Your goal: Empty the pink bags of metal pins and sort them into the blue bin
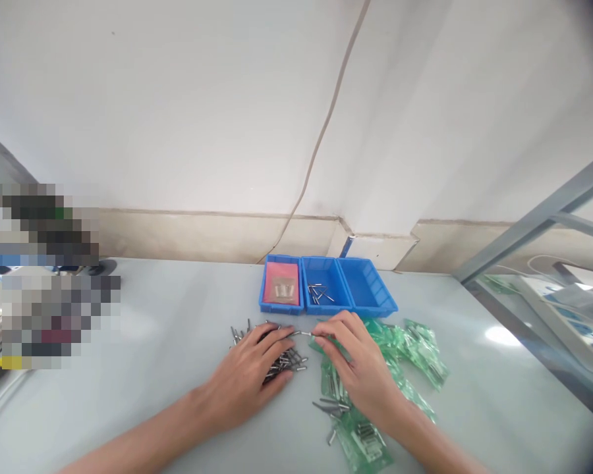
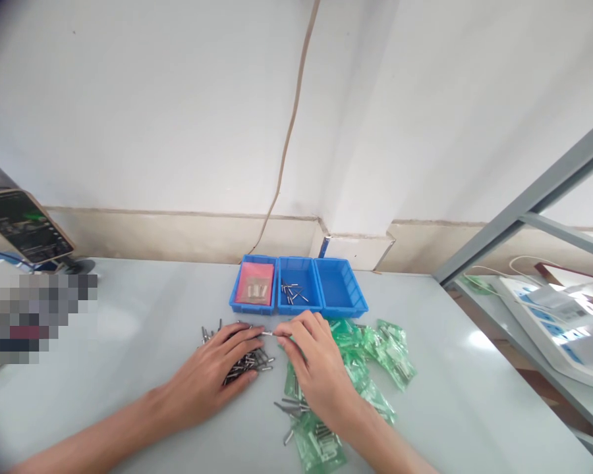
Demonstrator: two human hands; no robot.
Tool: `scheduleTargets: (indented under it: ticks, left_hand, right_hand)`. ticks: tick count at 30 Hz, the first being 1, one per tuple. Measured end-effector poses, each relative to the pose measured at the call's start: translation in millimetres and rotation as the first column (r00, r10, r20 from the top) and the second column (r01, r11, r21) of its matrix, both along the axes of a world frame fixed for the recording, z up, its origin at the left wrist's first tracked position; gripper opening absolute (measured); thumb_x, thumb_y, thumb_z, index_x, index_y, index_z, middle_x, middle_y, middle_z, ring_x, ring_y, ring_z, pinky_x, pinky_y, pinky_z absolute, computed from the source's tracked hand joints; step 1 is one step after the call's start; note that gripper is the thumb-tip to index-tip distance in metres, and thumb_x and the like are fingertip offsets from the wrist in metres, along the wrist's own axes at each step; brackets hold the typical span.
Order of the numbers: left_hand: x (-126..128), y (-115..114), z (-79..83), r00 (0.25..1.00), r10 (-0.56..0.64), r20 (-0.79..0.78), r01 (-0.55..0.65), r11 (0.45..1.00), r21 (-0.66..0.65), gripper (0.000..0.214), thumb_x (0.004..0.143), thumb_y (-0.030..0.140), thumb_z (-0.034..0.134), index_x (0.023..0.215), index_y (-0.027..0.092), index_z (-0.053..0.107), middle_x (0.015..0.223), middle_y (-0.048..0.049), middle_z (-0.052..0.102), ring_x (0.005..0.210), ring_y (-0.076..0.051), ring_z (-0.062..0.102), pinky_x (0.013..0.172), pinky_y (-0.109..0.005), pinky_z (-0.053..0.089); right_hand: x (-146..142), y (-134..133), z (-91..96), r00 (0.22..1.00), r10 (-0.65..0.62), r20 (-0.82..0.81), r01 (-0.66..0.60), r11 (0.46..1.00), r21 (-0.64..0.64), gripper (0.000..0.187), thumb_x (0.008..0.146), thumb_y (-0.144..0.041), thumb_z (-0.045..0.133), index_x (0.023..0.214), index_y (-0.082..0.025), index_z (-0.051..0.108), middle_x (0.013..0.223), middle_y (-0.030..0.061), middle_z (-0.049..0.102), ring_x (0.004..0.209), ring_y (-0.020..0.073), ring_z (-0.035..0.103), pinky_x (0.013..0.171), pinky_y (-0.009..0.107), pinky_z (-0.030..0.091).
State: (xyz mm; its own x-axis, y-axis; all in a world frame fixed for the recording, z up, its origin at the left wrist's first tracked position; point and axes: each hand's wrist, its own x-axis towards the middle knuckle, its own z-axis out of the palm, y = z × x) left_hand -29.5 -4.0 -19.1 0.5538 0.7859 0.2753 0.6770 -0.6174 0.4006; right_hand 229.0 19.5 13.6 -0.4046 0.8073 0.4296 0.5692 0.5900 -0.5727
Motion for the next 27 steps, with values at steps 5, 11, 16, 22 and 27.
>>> scheduleTargets:
  ticks: [5,11,16,22,27]
  left_hand:
    - [0.6,0.8,0.7,1.0,-0.006,-0.001,0.006,1.0,-0.002,0.04,0.108,0.032,0.063,0.148,0.025,0.058,0.158,-0.0071,0.059,0.146,-0.032,0.053,0.119,-0.057,0.053]
    - [0.0,0.9,-0.3,1.0,-0.005,0.019,0.004,1.0,0.011,0.042,0.107,0.032,0.064,0.148,0.027,0.059,0.156,-0.0075,0.061,0.145,-0.032,0.054,0.119,-0.055,0.053]
    - [0.0,0.7,1.2,1.0,-0.008,0.015,0.008,1.0,-0.01,0.04,0.107,0.032,0.064,0.147,0.026,0.059,0.155,-0.0079,0.06,0.143,-0.031,0.054,0.119,-0.055,0.053]
    - [0.3,0.6,2.6,1.0,-0.006,0.016,0.006,1.0,-0.01,0.04,0.107,0.031,0.064,0.146,0.027,0.059,0.154,-0.0079,0.059,0.143,-0.031,0.054,0.117,-0.053,0.054]
    - [0.0,1.0,3.9,1.0,-0.011,0.019,0.011,1.0,-0.007,0.039,0.108,0.033,0.063,0.146,0.027,0.06,0.153,-0.0083,0.06,0.142,-0.031,0.055,0.117,-0.053,0.055]
  right_hand:
    - [-1.5,-0.3,3.9,0.998,0.004,-0.056,-0.006,0.999,-0.039,0.02,0.114,-0.022,0.047,0.114,-0.028,0.067,0.102,0.0075,0.068,0.098,0.0263,0.064,0.085,0.04,0.055]
    - [-2.4,0.5,4.2,0.997,-0.001,-0.079,-0.001,1.0,-0.027,0.022,0.114,-0.022,0.046,0.112,-0.027,0.067,0.099,0.0072,0.07,0.093,0.0256,0.064,0.084,0.04,0.054]
    - [-1.8,0.3,4.9,0.998,-0.032,-0.054,0.03,0.998,-0.046,0.017,0.113,-0.025,0.051,0.109,-0.027,0.068,0.1,0.0069,0.069,0.095,0.0273,0.06,0.084,0.042,0.052]
    - [-1.7,2.3,7.7,0.978,-0.086,-0.192,0.05,0.982,-0.184,0.016,0.109,-0.034,0.058,0.101,-0.027,0.07,0.096,0.0059,0.069,0.092,0.0252,0.064,0.081,0.038,0.056]
    - [-0.3,6.7,7.0,0.914,-0.159,-0.373,-0.024,0.897,-0.441,0.027,0.107,-0.05,0.059,0.105,-0.025,0.07,0.098,0.0055,0.073,0.083,0.0214,0.067,0.078,0.035,0.06]
